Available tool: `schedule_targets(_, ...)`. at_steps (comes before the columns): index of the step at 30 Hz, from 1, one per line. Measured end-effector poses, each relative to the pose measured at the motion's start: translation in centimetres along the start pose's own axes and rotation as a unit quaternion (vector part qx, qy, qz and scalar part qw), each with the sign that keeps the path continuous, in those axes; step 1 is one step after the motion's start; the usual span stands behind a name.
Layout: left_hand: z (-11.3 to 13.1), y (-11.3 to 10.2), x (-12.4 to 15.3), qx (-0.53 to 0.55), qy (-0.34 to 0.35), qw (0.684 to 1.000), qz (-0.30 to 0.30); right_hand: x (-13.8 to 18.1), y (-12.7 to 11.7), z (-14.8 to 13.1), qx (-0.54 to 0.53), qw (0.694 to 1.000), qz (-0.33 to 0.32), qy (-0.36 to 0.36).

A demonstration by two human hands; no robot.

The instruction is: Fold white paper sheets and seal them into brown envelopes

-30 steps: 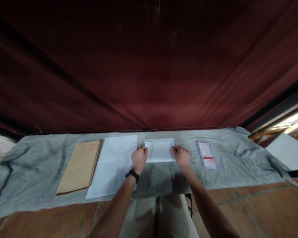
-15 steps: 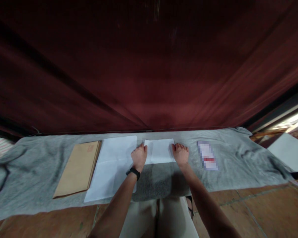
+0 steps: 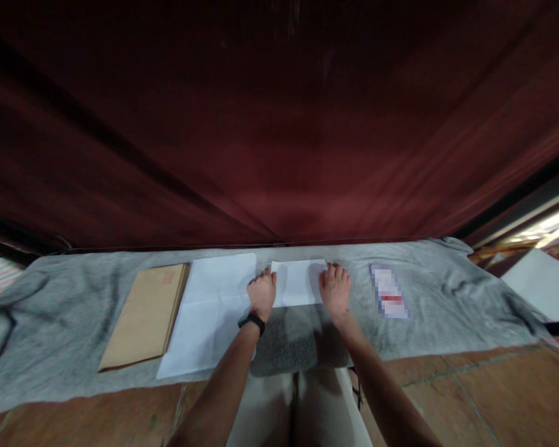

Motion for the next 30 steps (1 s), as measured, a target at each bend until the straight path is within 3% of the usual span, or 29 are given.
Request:
schedule_targets(4,0.0,0.1,0.1,-0.002,0.001,1.000,0.004,2.6,0.5,-2.5,-0.072,0.987,-0.031,-0.137)
schedule_targets(6,-0.1,0.0,0.1,0.000,0.000,1.000,0.006,3.7,1.1,-3.2,-0.084,0.981,-0.059,-0.166)
schedule_targets(12,0.4,-0.8,1.0,0.010,-0.006,0.998,0.054,4.6,2.0,-3.4,-0.076,0.982,-0.079,-0.156)
schedule_targets(15,1.8,-0.2,2.7,0.013,0.087,0.991,0.102,4.5,1.8,-3.4,-0.071,0.981,-0.084,-0.159)
schedule_targets(17,2.8,0.9,4.0,0.029,0.162,0.981,0.106,4.5,1.7,-3.4,-0.067,0.980,-0.091,-0.163)
schedule_targets(19,3.6,2.2,5.0,0.034,0.183,0.978,0.096,4.6,1.6,-3.3,-0.066,0.978,-0.098,-0.169)
schedule_targets(23,3.7,4.1,5.9,0.021,0.165,0.984,0.069,4.4,1.7,-2.8,-0.068,0.976,-0.100,-0.179)
schedule_targets(30,3.5,4.2,6.1,0.008,0.129,0.990,0.061,2.3,2.2,0.2,-0.058,0.986,-0.067,-0.138)
Point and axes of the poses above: each hand's wrist, its own x-axis away from the middle knuckle, its own y-axis out of the palm, z = x × y, the point moved 1 cm from there along -x, towards the middle knuckle, and after that the axes turned 7 degrees about y, right-handed, at the moved point
